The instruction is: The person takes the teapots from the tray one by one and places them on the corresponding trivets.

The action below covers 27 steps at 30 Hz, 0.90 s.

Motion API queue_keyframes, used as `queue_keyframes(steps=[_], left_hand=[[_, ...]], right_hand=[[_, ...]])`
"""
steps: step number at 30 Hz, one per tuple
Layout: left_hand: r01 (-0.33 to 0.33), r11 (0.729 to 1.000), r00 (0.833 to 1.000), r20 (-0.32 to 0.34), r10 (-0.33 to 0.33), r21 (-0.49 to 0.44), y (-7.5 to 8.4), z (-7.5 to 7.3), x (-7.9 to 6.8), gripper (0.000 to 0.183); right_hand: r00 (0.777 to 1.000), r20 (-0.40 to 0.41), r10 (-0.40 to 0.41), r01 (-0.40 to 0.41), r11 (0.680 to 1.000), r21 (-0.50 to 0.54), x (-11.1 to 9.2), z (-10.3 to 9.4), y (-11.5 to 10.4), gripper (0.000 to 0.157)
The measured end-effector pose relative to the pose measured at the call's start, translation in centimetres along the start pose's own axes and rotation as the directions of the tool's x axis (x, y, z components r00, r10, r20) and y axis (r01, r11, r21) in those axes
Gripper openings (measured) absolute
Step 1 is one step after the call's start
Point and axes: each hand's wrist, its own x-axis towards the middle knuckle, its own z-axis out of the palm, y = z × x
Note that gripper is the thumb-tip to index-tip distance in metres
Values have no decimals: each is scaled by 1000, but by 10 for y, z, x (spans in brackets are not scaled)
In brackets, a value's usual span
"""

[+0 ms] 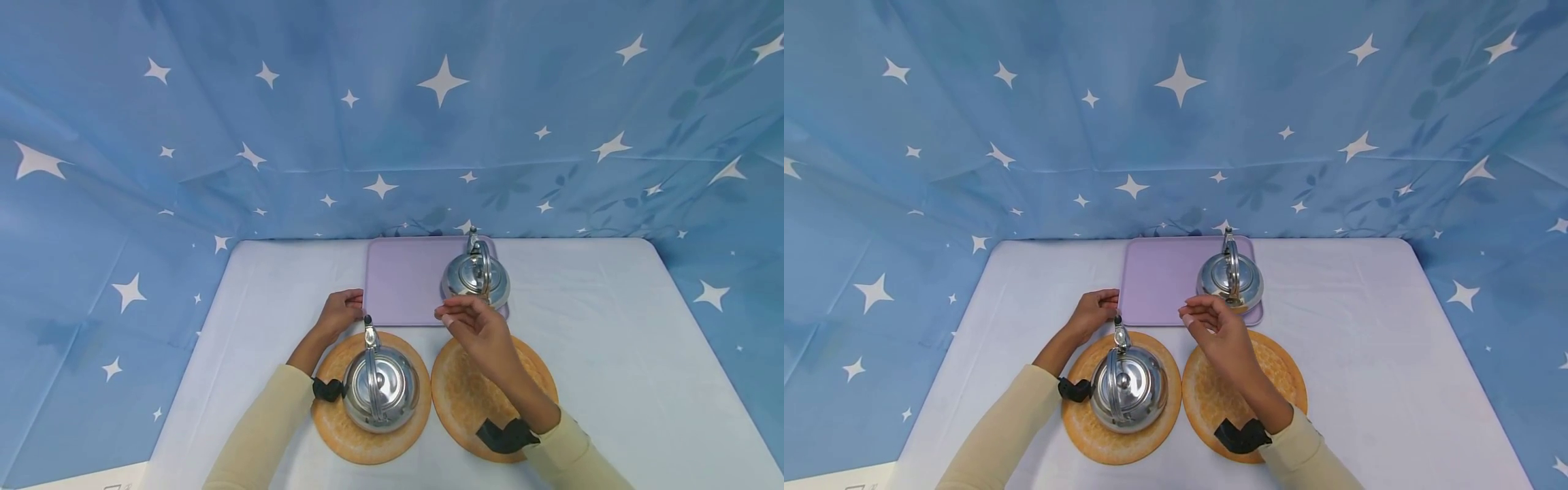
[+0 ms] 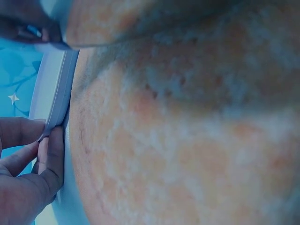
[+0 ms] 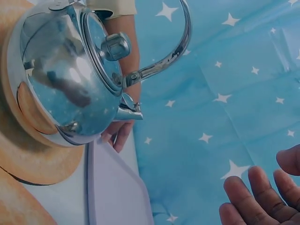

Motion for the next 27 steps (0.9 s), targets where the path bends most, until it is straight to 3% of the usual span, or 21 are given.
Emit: queue_keyframes(steps=[18, 27], left_hand=[[-7, 1000, 1000, -1, 7, -5, -1, 1, 0, 50], [3, 1000, 1000, 1, -3, 2, -1, 0, 1, 51]], right_hand=[[1000, -26, -12, 8, 987, -160, 5, -15, 3, 21], [997, -52, -57, 47, 983, -177, 7, -25, 6, 22]])
